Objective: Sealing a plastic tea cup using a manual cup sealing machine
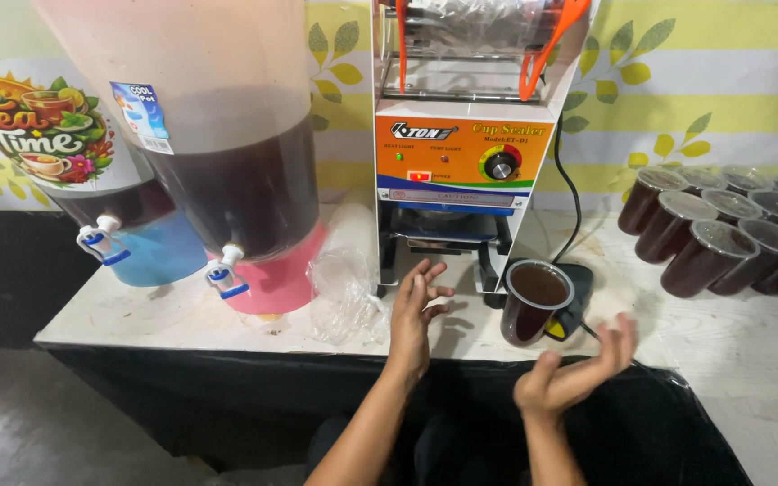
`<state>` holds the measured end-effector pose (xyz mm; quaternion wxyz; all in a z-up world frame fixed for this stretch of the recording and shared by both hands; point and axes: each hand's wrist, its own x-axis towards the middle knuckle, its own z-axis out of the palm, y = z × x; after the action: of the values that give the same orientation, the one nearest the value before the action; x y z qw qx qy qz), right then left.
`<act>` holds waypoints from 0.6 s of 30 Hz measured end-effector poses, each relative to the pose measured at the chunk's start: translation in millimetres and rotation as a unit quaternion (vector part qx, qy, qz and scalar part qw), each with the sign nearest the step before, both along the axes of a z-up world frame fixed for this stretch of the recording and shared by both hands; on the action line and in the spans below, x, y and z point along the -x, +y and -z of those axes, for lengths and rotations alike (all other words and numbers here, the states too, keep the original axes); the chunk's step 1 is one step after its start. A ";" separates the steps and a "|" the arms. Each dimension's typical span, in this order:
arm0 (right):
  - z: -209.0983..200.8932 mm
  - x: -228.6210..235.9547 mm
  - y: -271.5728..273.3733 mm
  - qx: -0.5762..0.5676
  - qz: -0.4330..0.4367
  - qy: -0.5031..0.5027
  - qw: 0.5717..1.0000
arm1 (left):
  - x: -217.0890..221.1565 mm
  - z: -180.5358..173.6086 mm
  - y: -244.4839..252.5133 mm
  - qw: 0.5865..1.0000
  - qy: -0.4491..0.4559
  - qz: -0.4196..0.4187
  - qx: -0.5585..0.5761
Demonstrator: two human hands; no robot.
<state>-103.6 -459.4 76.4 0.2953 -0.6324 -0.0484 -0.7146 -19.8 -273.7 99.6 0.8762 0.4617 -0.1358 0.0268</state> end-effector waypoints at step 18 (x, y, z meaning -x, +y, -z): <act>-6.2 -124.6 69.9 -0.432 -0.553 0.231 0.675 | -87.5 13.6 -23.1 0.987 0.108 -0.116 0.001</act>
<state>21.1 -389.5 82.6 0.8781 -0.4374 -0.0055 -0.1936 67.7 -296.8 86.0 0.8773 0.4734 0.0143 0.0780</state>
